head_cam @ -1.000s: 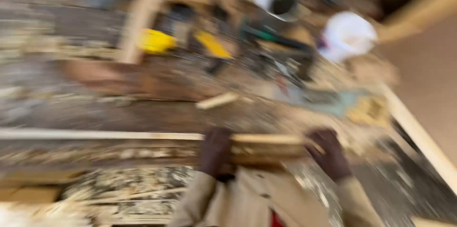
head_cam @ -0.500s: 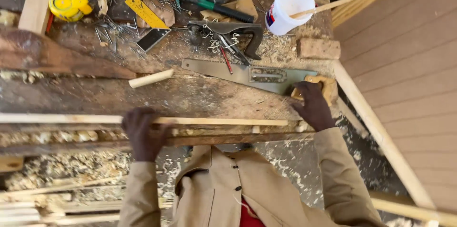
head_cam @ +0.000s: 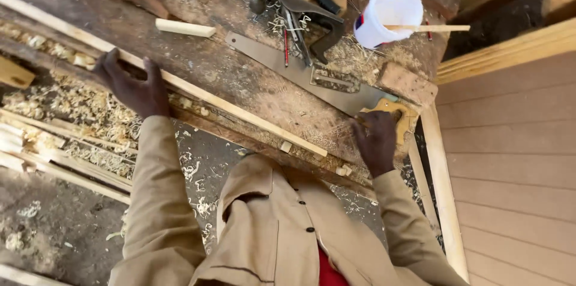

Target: Measure, cut, sand, glue, and fit small wooden plugs into holes on a furniture frame.

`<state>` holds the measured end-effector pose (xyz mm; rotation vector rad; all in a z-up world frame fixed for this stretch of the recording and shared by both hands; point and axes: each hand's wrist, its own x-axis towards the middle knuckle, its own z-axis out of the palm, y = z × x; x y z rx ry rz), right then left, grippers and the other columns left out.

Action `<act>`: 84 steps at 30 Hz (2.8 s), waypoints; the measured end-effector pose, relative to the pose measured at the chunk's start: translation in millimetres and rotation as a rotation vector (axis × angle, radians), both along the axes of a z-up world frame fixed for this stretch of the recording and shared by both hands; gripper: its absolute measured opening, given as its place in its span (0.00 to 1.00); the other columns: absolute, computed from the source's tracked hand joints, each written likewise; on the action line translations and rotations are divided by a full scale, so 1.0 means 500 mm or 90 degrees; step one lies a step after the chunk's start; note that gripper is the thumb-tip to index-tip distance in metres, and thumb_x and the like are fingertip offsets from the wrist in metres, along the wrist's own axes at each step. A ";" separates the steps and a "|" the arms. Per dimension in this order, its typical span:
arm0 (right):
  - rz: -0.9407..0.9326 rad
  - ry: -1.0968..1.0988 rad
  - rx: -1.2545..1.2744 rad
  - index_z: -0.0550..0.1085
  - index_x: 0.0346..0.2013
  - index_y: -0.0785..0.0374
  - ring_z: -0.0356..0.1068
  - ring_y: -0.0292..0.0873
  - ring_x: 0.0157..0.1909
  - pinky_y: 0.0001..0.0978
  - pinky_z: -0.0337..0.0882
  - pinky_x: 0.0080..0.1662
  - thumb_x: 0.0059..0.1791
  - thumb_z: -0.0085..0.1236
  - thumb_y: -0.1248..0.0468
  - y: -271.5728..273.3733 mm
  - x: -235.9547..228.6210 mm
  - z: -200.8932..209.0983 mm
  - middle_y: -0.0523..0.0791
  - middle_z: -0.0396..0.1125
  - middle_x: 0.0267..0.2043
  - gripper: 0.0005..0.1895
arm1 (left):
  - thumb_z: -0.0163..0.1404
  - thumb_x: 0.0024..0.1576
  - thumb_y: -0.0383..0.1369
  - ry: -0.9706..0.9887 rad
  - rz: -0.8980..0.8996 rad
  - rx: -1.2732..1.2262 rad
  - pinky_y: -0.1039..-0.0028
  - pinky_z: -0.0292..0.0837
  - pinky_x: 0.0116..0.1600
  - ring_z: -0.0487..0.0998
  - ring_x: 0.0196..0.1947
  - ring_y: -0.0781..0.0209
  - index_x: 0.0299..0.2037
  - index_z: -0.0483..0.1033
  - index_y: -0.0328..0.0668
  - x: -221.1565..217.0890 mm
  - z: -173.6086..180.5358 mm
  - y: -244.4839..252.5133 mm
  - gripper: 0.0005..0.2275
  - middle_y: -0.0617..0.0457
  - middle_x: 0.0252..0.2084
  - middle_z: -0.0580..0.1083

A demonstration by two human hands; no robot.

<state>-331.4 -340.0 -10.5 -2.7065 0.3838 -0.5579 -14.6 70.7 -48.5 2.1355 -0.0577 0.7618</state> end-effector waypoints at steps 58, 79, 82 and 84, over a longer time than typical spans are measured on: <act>0.110 0.142 0.113 0.68 0.31 0.64 0.66 0.36 0.27 0.31 0.67 0.27 0.57 0.62 0.59 -0.057 0.615 0.210 0.42 0.63 0.29 0.17 | 0.58 0.58 0.23 -0.020 0.045 0.040 0.60 0.77 0.70 0.73 0.67 0.52 0.62 0.74 0.50 -0.003 -0.034 -0.004 0.21 0.51 0.67 0.65; -0.162 0.371 0.677 0.76 0.49 0.69 0.58 0.31 0.21 0.24 0.59 0.23 0.50 0.59 0.61 0.156 0.062 0.360 0.41 0.64 0.22 0.17 | 0.59 0.60 0.23 0.078 -0.437 0.261 0.55 0.66 0.54 0.72 0.51 0.49 0.45 0.80 0.39 -0.004 0.090 -0.109 0.05 0.49 0.49 0.73; -0.112 0.344 0.708 0.74 0.46 0.69 0.59 0.29 0.22 0.23 0.61 0.24 0.49 0.61 0.60 0.148 0.053 0.338 0.38 0.62 0.23 0.16 | 0.55 0.54 0.20 0.020 -0.444 0.266 0.55 0.66 0.51 0.73 0.47 0.47 0.46 0.79 0.38 -0.034 0.050 -0.134 0.11 0.46 0.47 0.74; -0.109 0.352 0.753 0.74 0.45 0.68 0.56 0.30 0.20 0.24 0.57 0.22 0.49 0.61 0.60 0.141 0.053 0.317 0.38 0.60 0.22 0.16 | 0.55 0.56 0.21 0.028 -0.412 0.276 0.56 0.66 0.53 0.74 0.46 0.50 0.46 0.78 0.42 -0.049 0.067 -0.142 0.10 0.49 0.45 0.74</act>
